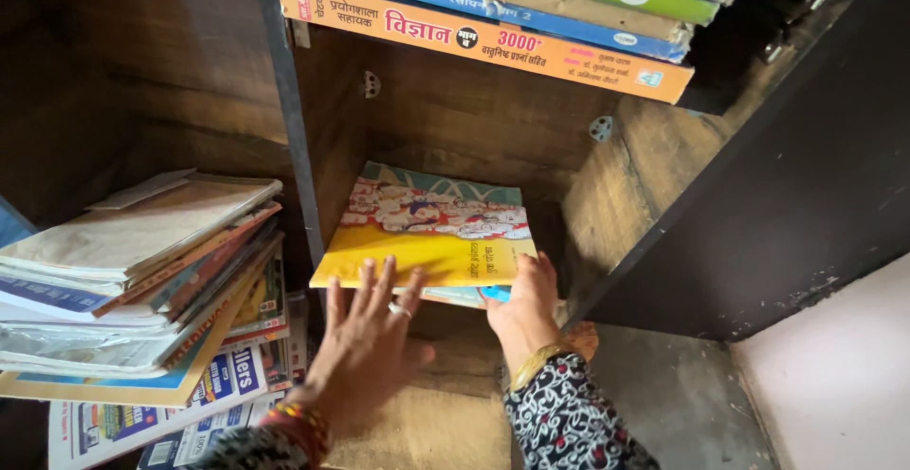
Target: The person sorts through various books and notebooks, picking them up by hand, flipping through pages, and placing them into different stacks on and near a wooden shelf.
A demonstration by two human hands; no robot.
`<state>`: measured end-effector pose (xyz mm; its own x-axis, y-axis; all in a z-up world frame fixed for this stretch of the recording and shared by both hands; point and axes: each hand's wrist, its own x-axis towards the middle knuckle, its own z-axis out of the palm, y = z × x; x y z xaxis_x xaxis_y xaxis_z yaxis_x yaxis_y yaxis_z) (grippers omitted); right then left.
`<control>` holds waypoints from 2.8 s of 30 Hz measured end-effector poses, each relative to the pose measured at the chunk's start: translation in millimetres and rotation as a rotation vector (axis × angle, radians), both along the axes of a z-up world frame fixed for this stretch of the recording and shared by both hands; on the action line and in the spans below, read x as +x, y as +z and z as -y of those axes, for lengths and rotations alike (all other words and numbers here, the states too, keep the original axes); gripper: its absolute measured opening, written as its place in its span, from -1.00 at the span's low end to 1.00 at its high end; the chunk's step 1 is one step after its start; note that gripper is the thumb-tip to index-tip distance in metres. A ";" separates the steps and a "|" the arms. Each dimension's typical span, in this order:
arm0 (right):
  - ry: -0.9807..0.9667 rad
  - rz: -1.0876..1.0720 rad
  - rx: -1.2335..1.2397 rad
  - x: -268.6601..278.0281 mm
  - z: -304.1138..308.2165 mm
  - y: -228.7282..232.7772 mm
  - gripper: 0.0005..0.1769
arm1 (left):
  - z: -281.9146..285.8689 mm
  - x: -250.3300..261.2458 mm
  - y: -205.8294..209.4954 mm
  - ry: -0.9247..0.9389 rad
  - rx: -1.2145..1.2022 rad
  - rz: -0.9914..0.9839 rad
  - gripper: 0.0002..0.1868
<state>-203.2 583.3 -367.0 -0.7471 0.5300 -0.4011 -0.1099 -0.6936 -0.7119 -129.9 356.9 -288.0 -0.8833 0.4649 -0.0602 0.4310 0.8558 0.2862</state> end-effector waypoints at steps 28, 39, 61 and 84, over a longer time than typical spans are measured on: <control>-0.230 0.037 1.807 42.7 54.1 60.8 -0.44 | -9.1 -29.7 -21.8 -0.018 -0.262 0.174 0.13; 0.271 0.025 1.800 27.5 64.6 23.1 -0.39 | 2.3 -34.3 -9.7 -0.011 -0.184 0.143 0.00; 0.744 -0.139 0.979 30.3 257.1 156.3 -0.74 | 205.5 -22.4 5.8 0.384 0.051 0.073 -0.03; 0.677 -0.070 1.010 -27.0 352.2 112.5 -0.73 | 279.5 -45.4 -12.2 0.469 0.024 0.187 -0.28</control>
